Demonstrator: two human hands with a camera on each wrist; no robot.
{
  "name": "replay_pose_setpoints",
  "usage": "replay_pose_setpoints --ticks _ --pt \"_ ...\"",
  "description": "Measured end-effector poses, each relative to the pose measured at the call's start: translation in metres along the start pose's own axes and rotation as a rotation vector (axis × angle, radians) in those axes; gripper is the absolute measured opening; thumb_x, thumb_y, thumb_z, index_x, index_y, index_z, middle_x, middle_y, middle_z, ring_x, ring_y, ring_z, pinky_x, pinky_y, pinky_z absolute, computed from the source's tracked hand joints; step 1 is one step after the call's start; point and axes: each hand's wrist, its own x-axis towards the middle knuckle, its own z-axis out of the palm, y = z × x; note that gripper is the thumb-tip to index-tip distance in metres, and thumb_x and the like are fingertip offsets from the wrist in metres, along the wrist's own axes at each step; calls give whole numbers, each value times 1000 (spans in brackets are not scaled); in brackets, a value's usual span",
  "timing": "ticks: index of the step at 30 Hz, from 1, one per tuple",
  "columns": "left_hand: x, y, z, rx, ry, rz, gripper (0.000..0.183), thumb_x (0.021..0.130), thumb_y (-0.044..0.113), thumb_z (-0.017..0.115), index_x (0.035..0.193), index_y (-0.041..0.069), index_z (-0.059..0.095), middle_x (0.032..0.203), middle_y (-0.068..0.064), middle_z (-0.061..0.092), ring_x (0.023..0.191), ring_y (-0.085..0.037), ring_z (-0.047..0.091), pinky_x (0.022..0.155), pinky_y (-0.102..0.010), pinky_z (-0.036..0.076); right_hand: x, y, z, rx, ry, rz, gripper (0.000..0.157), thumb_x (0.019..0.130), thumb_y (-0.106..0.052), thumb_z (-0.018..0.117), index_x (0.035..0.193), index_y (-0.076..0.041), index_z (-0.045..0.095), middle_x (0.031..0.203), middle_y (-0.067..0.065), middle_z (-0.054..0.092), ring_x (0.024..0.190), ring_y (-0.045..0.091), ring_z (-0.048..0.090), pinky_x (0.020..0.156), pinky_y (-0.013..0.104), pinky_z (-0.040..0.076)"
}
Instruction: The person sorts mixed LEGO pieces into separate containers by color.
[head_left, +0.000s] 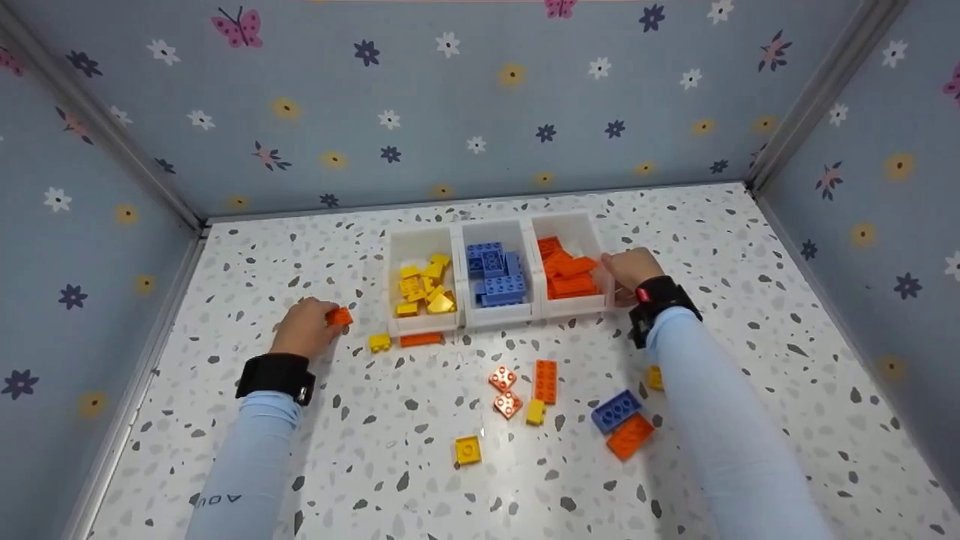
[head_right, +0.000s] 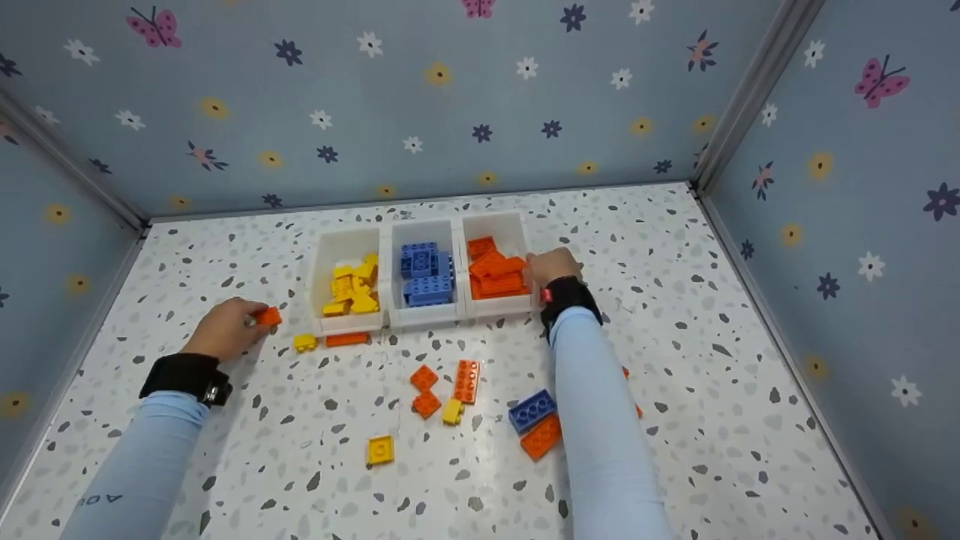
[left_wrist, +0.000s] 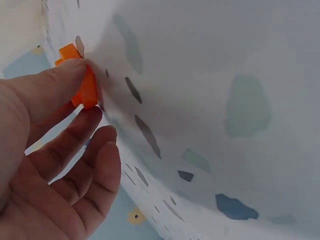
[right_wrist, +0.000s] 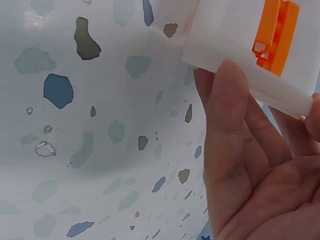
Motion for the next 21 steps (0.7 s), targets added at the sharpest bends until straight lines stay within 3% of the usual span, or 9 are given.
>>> replay_pose_setpoints --ticks 4,6,11,15,21 --pt "-2 8 -5 -20 -23 -43 41 93 12 69 127 -10 60 120 -28 62 106 -40 56 93 -54 45 -1 0 -1 9 -5 17 56 103 -41 43 134 5 52 117 23 62 78 23 66 74 34 58" --pt "-4 12 -10 -48 -4 -51 43 93 13 69 128 -11 60 123 -28 61 109 -41 57 96 -55 44 -2 0 -2 11 -4 18 57 103 -41 43 135 5 52 118 23 62 80 24 66 74 34 58" --pt "-6 38 -26 -105 172 13 41 92 12 70 125 -12 61 120 -30 62 107 -43 58 92 -54 45 -1 -1 -2 -32 20 2 57 103 -40 45 134 7 53 113 21 63 78 23 65 69 33 58" --pt "0 88 -35 -117 276 92 40 92 14 73 123 -8 64 113 -25 64 102 -39 59 89 -50 47 0 -1 -2 -25 29 22 57 103 -40 45 134 7 52 112 20 63 77 22 63 68 32 58" --pt "15 177 -29 -133 215 233 39 89 20 76 124 3 67 115 -14 65 106 -29 59 93 -41 48 1 0 0 16 17 23 56 103 -40 46 134 5 53 116 20 62 80 24 64 68 33 58"
